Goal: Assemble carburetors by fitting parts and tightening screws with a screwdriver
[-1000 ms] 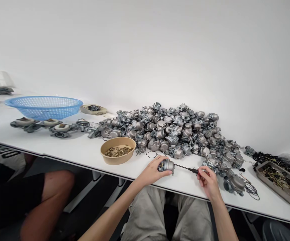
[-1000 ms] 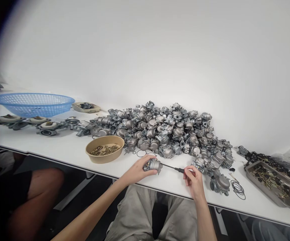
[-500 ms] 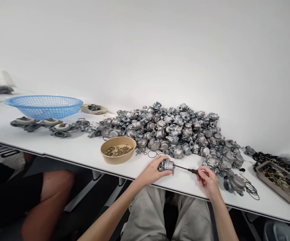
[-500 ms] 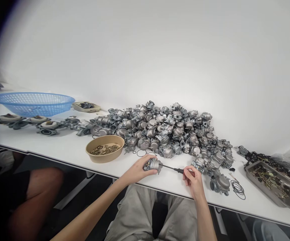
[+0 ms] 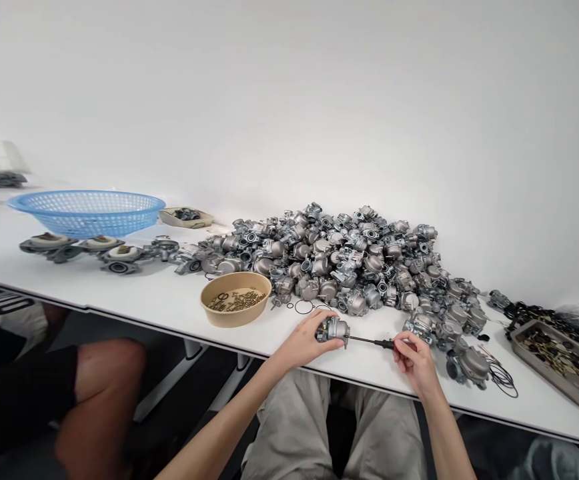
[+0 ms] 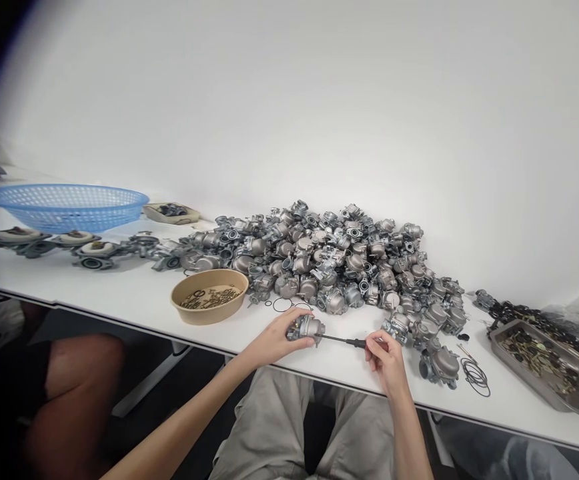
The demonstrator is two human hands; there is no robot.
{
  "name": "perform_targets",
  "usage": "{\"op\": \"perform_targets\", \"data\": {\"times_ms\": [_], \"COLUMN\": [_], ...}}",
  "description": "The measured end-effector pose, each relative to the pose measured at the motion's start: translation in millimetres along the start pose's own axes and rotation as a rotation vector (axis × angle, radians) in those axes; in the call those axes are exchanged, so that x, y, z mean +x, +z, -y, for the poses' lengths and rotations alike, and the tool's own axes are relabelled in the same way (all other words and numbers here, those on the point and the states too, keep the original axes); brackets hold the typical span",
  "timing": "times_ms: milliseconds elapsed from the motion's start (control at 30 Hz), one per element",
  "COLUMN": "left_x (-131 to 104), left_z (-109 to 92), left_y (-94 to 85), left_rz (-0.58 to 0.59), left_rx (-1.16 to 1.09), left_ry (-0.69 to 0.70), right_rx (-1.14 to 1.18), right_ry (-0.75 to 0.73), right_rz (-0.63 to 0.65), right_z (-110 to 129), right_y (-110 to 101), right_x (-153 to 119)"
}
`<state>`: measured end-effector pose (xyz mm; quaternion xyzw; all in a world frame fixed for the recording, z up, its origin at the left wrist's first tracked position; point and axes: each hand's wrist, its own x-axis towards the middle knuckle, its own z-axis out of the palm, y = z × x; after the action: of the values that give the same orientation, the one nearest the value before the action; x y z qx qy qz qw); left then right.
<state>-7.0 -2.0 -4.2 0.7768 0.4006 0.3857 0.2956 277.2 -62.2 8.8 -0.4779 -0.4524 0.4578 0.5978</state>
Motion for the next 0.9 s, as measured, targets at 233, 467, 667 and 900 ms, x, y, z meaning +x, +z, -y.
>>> {"op": "perform_targets", "data": {"times_ms": [233, 467, 667, 900], "left_x": [1.9, 2.5, 2.3, 2.1], "left_z": [-0.3, 1.7, 3.4, 1.9], "left_y": [0.0, 0.8, 2.5, 0.0], "left_rz": [0.024, 0.017, 0.003, 0.064], "left_rx": [0.038, 0.037, 0.023, 0.014], "left_ry": [0.018, 0.022, 0.011, 0.021], "right_rx": [-0.010, -0.018, -0.029, -0.044], "right_ry": [0.020, 0.008, 0.003, -0.007], "right_rz": [0.007, 0.008, 0.009, 0.006], "right_z": [1.4, -0.1, -1.9, -2.0], "right_y": [1.5, 1.3, -1.9, 0.5], "right_x": [0.2, 0.5, 0.5, 0.8]}}
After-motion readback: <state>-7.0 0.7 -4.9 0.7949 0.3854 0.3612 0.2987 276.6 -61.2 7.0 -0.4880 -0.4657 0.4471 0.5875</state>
